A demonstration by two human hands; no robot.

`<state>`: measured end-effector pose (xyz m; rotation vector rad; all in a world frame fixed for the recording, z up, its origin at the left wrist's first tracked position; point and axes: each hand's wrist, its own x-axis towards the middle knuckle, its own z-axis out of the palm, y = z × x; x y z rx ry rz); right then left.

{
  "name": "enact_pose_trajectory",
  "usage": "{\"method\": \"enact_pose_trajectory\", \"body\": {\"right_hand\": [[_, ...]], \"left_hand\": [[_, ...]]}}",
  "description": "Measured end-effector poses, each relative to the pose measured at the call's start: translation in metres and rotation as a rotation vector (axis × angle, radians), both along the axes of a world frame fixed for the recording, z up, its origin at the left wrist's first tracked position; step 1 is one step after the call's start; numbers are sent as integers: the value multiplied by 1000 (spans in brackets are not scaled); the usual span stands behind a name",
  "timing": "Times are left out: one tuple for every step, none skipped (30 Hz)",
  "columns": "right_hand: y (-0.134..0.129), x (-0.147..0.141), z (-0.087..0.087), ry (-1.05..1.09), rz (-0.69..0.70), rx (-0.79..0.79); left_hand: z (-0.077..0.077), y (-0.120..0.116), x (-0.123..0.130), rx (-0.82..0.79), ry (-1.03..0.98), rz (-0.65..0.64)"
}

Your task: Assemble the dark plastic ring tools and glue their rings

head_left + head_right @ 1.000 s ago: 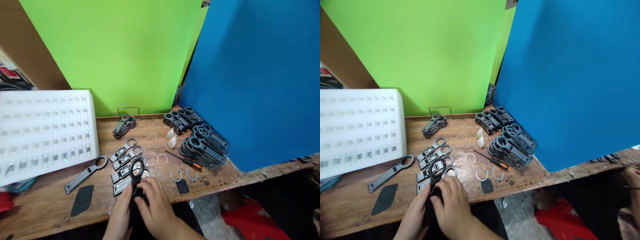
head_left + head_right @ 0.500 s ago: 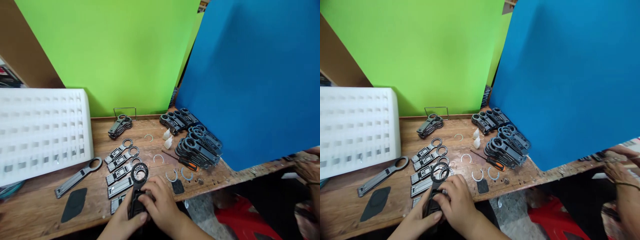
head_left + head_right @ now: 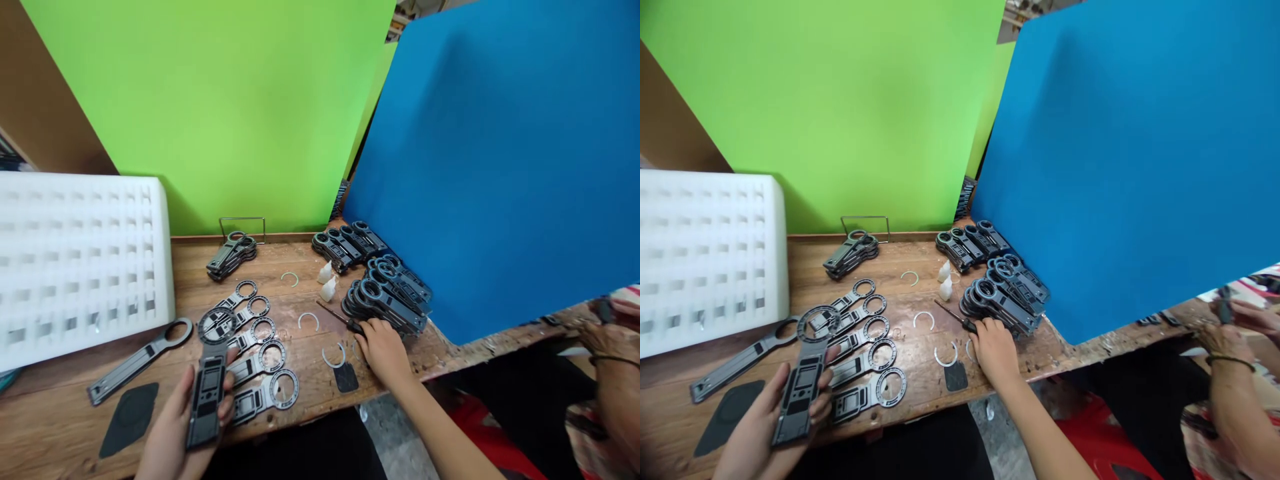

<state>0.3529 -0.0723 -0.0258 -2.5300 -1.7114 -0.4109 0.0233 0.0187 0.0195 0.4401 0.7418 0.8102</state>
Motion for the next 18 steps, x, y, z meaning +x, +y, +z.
{"method": "enact_pose_trajectory", "body": {"right_hand": [[-1, -3, 2, 27, 25, 17], [-4, -7, 4, 73, 55, 36], [-7, -13, 7, 134, 93, 53], [-12, -21, 11, 206, 141, 68], [-16, -31, 15, 284, 201, 73], [-20, -43, 20, 361, 277, 71], [-24, -56, 25, 430, 366, 65], [-27, -69, 30, 492, 461, 46], [-29, -83, 35, 540, 552, 22], [-31, -95, 39, 574, 626, -1], [-31, -106, 43, 595, 683, -22], [-31, -115, 45, 603, 722, -37], [-30, -122, 47, 603, 746, -46], [-28, -127, 47, 600, 759, -52], [-27, -131, 47, 596, 766, -55], [-26, -132, 47, 593, 772, -55], [-25, -133, 47, 589, 778, -55], [-24, -133, 47, 584, 784, -54]], "left_hand": [[-1, 4, -3, -12, -41, 25], [-3, 8, -6, -17, -64, 53], [-5, 12, -8, -18, -74, 81], [-7, 15, -10, -15, -73, 103], [-9, 18, -12, -9, -62, 121], [-11, 19, -12, 1, -37, 134], [-14, 21, -12, 17, 2, 143], [-16, 22, -11, 42, 49, 153], [-17, 22, -10, 73, 100, 162], [-18, 22, -9, 106, 155, 171], [-19, 22, -7, 137, 210, 183], [-19, 21, -6, 162, 258, 189], [-19, 21, -4, 182, 301, 198], [-19, 20, -4, 199, 336, 206], [-19, 20, -4, 215, 360, 215], [-19, 20, -4, 232, 375, 222], [-20, 20, -5, 244, 390, 234], [-22, 21, -6, 255, 411, 250]]}}
